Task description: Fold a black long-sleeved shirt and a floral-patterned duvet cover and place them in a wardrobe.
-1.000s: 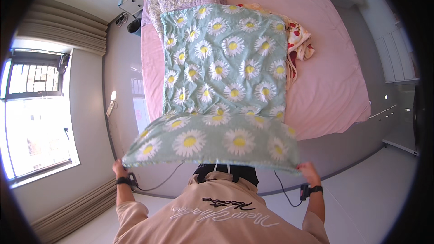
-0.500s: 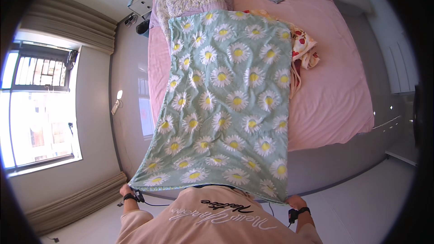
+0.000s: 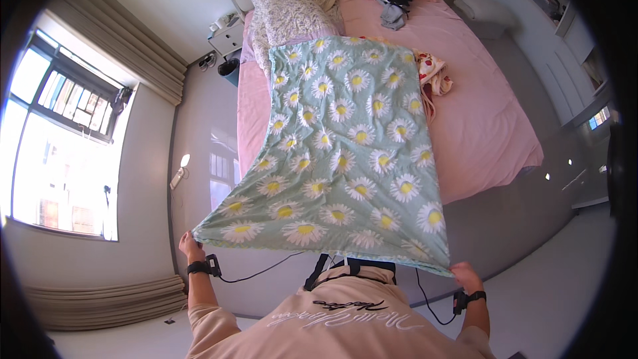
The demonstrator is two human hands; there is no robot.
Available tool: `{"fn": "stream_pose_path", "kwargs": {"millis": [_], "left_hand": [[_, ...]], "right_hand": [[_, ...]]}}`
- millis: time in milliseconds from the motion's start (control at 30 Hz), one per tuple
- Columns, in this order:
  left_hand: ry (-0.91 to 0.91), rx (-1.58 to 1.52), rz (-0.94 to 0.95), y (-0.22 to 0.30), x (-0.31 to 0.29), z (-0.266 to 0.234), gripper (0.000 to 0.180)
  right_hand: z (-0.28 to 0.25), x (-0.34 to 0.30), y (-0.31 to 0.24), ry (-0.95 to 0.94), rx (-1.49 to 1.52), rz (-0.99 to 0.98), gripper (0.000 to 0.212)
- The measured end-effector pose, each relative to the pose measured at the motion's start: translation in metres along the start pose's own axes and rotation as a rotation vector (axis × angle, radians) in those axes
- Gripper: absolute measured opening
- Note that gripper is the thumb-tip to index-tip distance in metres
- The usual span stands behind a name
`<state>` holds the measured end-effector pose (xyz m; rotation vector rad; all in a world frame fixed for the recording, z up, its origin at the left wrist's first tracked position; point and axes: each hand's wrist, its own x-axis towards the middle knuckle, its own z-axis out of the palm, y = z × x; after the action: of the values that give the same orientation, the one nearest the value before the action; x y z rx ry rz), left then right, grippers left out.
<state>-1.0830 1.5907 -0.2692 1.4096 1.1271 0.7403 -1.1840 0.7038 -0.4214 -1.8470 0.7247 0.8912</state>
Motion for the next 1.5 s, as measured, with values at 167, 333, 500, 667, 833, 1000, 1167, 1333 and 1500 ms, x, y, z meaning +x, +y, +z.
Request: {"fn": "stream_pose_path", "kwargs": {"millis": [167, 333, 500, 667, 833, 1000, 1167, 1333, 1500], "left_hand": [[0.060, -0.171, -0.097, -0.092, 0.005, -0.104, 0.018], [0.035, -0.278, -0.014, -0.152, 0.021, -0.143, 0.021], [0.086, -0.353, 0.000, -0.168, 0.005, -0.138, 0.024], [0.230, -0.317, -0.024, -0.117, -0.006, -0.123, 0.024], [0.223, -0.139, 0.046, -0.025, -0.012, -0.063, 0.022], [0.023, -0.159, 0.044, 0.046, 0.041, -0.002, 0.019], [-0.222, -0.139, -0.132, 0.086, 0.089, 0.118, 0.024], [-0.433, -0.199, -0.140, 0.122, 0.214, 0.201, 0.028], [-0.421, -0.329, -0.440, 0.191, 0.235, 0.385, 0.019]], "right_hand": [[0.009, -0.067, -0.017, 0.048, 0.142, -0.055, 0.019], [0.012, -0.044, 0.002, 0.052, 0.078, -0.045, 0.017], [-0.014, -0.037, 0.002, -0.074, 0.065, 0.151, 0.016], [-0.067, -0.048, -0.081, -0.079, 0.094, 0.193, 0.014], [-0.159, -0.116, -0.245, -0.008, 0.039, 0.073, 0.013], [-0.184, -0.086, -0.348, 0.058, 0.171, -0.085, 0.008], [-0.218, 0.015, -0.407, 0.061, 0.470, -0.193, 0.012], [-0.234, 0.170, -0.483, 0.036, 0.890, -0.120, 0.014], [-0.298, 0.285, -0.593, 0.031, 0.915, -0.153, 0.015]]}}
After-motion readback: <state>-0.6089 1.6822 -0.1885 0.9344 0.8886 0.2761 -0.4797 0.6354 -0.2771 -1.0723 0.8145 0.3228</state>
